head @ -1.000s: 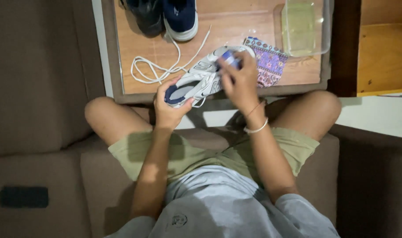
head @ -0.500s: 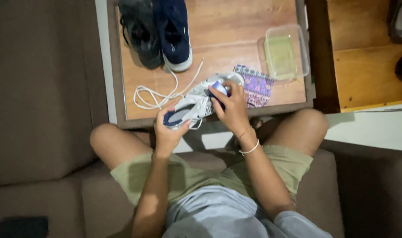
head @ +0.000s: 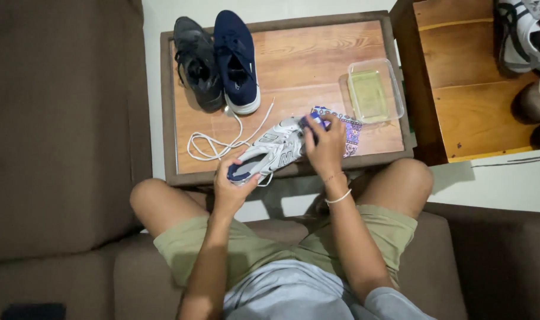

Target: A person is cleaning a white sneaker using a brush and cleaning solution while sitting on a couch.

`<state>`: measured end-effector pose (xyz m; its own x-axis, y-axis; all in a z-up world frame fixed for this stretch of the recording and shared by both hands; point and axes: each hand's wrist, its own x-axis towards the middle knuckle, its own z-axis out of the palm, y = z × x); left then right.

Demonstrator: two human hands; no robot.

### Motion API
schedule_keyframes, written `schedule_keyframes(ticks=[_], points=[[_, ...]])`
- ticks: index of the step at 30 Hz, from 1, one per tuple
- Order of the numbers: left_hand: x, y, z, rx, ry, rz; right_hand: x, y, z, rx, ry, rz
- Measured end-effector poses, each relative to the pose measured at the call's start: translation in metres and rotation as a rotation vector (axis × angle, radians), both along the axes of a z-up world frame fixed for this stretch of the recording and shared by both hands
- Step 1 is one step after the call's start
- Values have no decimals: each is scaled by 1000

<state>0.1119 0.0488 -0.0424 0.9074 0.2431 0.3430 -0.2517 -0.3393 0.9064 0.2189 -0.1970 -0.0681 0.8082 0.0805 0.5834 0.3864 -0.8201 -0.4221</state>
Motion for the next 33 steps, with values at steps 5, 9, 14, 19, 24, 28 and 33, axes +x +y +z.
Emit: schedule_keyframes(ticks=[5,9,14,19,24,28,33], points=[[-2,-2,5,-2,-16,10,-16,32,8,8,20,203],[-2,0,6,42,-27,13,0,12,8,-85,-42,118],[-4,-3,15,43,-26,7,-2,18,7,34,29,202],[-2,-2,8,-22,3,-33,-8,20,8,-40,104,255],[-2,-3,0,0,-11,-23,-2,6,6,-74,-21,29],[0,-2,-2,-46,8,-41,-16,23,15,-83,15,152],[-2,-5,-1,-32,-15,-33,9,-10,-5,-13,-48,-21]])
